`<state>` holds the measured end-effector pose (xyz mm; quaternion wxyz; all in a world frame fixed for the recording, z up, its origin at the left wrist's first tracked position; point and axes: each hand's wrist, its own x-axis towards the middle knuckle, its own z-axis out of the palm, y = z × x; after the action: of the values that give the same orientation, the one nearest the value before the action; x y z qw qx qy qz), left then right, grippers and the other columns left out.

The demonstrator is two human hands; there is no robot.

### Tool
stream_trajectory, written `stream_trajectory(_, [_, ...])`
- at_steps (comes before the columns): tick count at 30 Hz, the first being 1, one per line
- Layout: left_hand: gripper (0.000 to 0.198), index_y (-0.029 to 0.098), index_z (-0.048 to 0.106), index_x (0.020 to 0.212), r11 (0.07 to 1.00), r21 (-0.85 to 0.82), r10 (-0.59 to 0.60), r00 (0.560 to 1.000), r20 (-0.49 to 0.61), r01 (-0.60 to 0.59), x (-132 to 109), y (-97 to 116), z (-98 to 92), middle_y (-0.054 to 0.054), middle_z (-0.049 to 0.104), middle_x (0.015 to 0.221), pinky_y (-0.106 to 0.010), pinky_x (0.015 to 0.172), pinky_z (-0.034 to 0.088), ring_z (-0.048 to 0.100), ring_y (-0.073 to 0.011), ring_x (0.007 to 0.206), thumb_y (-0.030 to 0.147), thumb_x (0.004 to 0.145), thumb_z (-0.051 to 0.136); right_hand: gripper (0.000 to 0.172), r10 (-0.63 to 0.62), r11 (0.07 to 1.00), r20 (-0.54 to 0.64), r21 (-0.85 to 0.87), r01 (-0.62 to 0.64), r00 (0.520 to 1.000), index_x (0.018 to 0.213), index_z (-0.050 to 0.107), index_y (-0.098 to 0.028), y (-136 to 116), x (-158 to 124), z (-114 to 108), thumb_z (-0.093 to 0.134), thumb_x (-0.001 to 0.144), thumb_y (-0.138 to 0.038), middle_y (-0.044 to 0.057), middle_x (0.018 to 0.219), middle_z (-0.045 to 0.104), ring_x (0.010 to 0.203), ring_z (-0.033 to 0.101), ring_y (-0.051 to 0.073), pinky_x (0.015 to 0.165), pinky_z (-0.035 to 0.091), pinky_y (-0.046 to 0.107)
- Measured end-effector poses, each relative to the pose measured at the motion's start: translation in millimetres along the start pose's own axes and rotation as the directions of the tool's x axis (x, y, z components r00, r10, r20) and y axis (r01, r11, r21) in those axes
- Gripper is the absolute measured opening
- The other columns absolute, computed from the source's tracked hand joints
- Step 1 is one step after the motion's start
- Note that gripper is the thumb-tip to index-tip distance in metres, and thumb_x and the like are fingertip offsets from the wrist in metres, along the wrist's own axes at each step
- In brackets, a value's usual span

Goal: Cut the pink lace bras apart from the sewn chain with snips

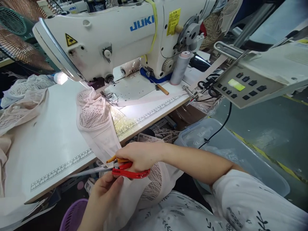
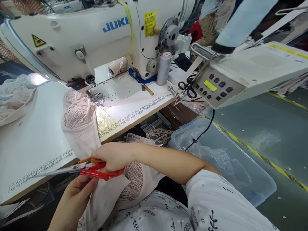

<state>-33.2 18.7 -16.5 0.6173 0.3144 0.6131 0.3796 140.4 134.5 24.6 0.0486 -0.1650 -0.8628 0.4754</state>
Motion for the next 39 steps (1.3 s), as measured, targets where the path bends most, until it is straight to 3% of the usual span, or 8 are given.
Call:
stream_trajectory(5, [0.030,0.015,0.070,0.064,0.989,-0.142,-0.047,0.994,-0.097,0.033,-7,2,3.6,-0.001,0.065,0.058,-0.017,0.051,0.039,0.053,-0.0115,0.053,0.041,0.055,0.083,0.032,0.184,0.960,-0.335,0.263,-0.096,0.924,0.074,0.038,-0.021,2,-31,25,0.068,0.068,-0.029,-0.004,0.070,0.046,0.060,0.042,0.011,0.053,0.035,0.022])
stream_trajectory(9, [0.032,0.014,0.069,0.060,0.983,-0.184,-0.025,0.988,-0.151,-0.004,-10,5,2.6,-0.001,0.063,0.055,-0.016,0.050,0.035,0.049,-0.0097,0.053,0.041,0.053,0.084,0.023,0.199,0.969,-0.085,0.165,-0.183,0.976,0.071,0.037,-0.021,10,-64,47,0.060,0.069,-0.022,-0.003,0.066,0.045,0.057,0.040,0.012,0.050,0.032,0.023])
stream_trajectory(14, [0.032,0.014,0.070,0.062,0.986,-0.166,-0.009,0.987,-0.163,-0.018,-10,-1,-2.1,-0.001,0.061,0.057,-0.018,0.052,0.035,0.048,-0.0111,0.055,0.042,0.054,0.083,0.015,0.314,0.948,0.074,-0.081,-0.308,0.947,0.067,0.040,-0.020,12,-77,66,0.052,0.076,-0.022,0.002,0.067,0.055,0.058,0.046,0.015,0.050,0.029,0.025])
stream_trajectory(19, [0.038,0.013,0.064,0.056,0.996,-0.086,-0.008,0.993,-0.116,-0.002,-12,-3,-0.5,0.001,0.054,0.053,-0.018,0.048,0.032,0.043,-0.0090,0.050,0.047,0.055,0.081,0.030,0.350,0.936,0.052,-0.053,-0.347,0.935,0.070,0.048,-0.019,4,-65,70,0.055,0.077,-0.046,0.004,0.069,0.058,0.058,0.049,0.016,0.050,0.031,0.025])
stream_trajectory(25, [0.041,0.013,0.059,0.054,0.997,-0.079,-0.017,0.992,-0.123,0.007,-15,2,3.8,0.003,0.051,0.051,-0.017,0.048,0.032,0.040,-0.0085,0.050,0.049,0.055,0.080,0.039,0.357,0.934,0.022,0.022,-0.357,0.934,0.069,0.044,-0.019,-5,-57,69,0.053,0.077,-0.057,0.002,0.067,0.055,0.054,0.044,0.013,0.048,0.030,0.023])
stream_trajectory(33, [0.027,0.015,0.064,0.057,0.999,0.008,0.045,0.991,-0.125,-0.045,-15,6,0.3,0.001,0.055,0.054,-0.018,0.049,0.035,0.044,-0.0102,0.052,0.038,0.061,0.076,0.037,0.480,0.867,-0.019,0.161,-0.471,0.877,0.063,0.038,-0.020,-2,-55,78,0.058,0.073,-0.050,-0.001,0.060,0.048,0.052,0.041,0.012,0.047,0.030,0.022])
stream_trajectory(36, [0.020,0.017,0.066,0.060,0.981,0.160,0.126,0.985,-0.115,-0.107,-22,8,7.8,-0.002,0.061,0.058,-0.021,0.052,0.040,0.051,-0.0139,0.055,0.035,0.065,0.072,0.037,0.465,0.880,-0.135,0.177,-0.440,0.875,0.062,0.035,-0.021,0,-57,73,0.059,0.071,-0.048,-0.002,0.060,0.046,0.053,0.041,0.013,0.049,0.032,0.024])
stream_trajectory(39, [0.012,0.018,0.067,0.072,0.925,0.267,0.283,0.959,-0.006,-0.271,-34,3,19.2,-0.004,0.065,0.064,-0.022,0.056,0.043,0.056,-0.0157,0.059,0.030,0.073,0.064,0.034,0.379,0.903,-0.222,0.303,-0.306,0.898,0.066,0.039,-0.021,-3,-60,72,0.060,0.070,-0.047,-0.002,0.061,0.044,0.054,0.041,0.014,0.048,0.036,0.025])
